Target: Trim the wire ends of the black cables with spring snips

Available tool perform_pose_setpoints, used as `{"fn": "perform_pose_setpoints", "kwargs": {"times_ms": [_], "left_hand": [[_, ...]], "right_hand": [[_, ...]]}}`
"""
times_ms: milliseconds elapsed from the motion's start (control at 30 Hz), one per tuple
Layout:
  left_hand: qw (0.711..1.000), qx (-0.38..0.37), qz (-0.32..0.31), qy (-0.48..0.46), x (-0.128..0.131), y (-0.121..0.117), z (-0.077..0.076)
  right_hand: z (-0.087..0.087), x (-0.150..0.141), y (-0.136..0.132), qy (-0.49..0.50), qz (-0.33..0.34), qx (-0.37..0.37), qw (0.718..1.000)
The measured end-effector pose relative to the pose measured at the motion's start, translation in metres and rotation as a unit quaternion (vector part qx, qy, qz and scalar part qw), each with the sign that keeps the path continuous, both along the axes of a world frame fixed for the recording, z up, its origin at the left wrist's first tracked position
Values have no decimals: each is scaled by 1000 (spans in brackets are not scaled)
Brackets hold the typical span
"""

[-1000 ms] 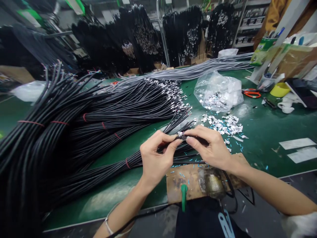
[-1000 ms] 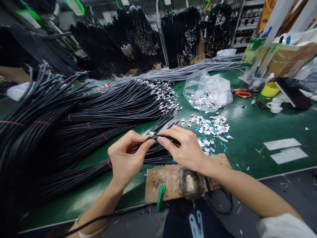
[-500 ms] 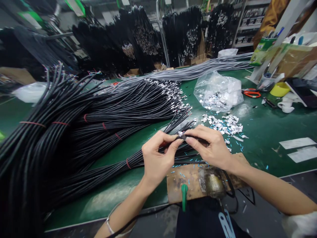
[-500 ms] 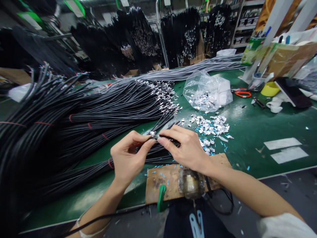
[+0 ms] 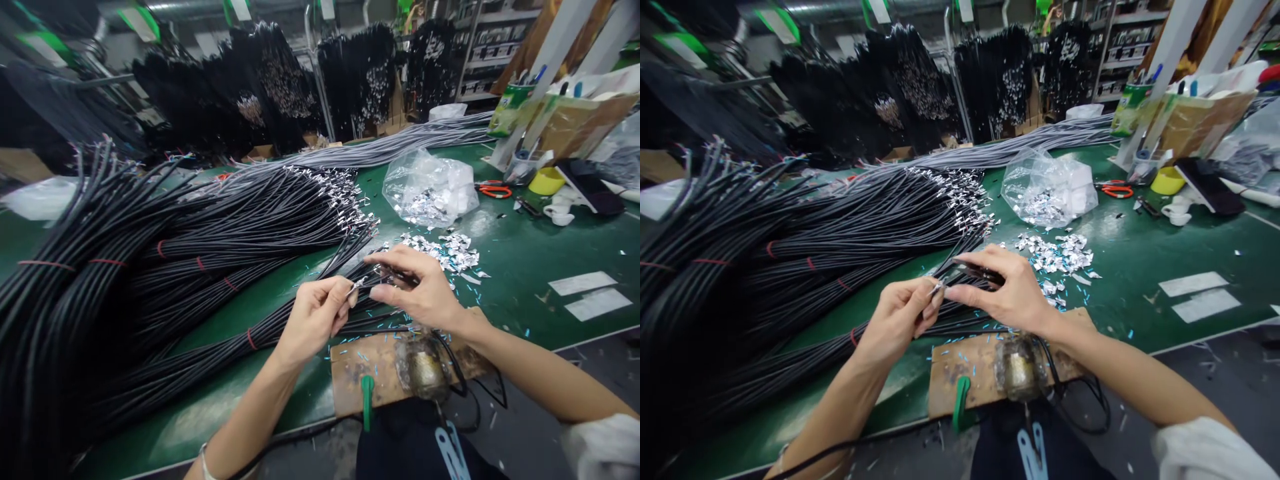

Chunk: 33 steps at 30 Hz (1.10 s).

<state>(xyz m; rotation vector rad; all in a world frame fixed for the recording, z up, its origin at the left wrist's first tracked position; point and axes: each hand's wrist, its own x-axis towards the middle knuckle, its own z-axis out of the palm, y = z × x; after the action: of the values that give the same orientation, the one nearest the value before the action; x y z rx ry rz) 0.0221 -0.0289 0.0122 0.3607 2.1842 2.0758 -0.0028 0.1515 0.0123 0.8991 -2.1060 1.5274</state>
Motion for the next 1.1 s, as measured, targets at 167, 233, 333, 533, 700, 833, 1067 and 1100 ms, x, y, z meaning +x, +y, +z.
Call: {"fn": "perform_pose_setpoints", "kwargs": {"times_ms": [167,233,333,533,700,833,1067,1100], "left_hand": [[1000,-16,8,-18,3,8,1],[999,-24,11,-21,4,12,0],[1000,-18,17,-16,3,17,-2],[984,-76,135,83,5,21,-10],[860,-357,178,319,6,18,-21],[839,-407,121,341,3,18,-28],[972,-165,94,140,-8,7,-18],[978,-151,83,121,-8,5,-15]], "right_hand": [[-16,3,-4,75,38,-29,996],[-20,3,-6,97,-2,-21,995],[-21,2,-6,103,-55,6,993],[-17,4,-2,216,-43,145,965],[-13,3,-1,161,-34,189,968],[-4,-6,3,-80,-14,51,995],[0,-18,10,-96,-103,51,989],[-1,-17,8,-72,-81,69,992]]}}
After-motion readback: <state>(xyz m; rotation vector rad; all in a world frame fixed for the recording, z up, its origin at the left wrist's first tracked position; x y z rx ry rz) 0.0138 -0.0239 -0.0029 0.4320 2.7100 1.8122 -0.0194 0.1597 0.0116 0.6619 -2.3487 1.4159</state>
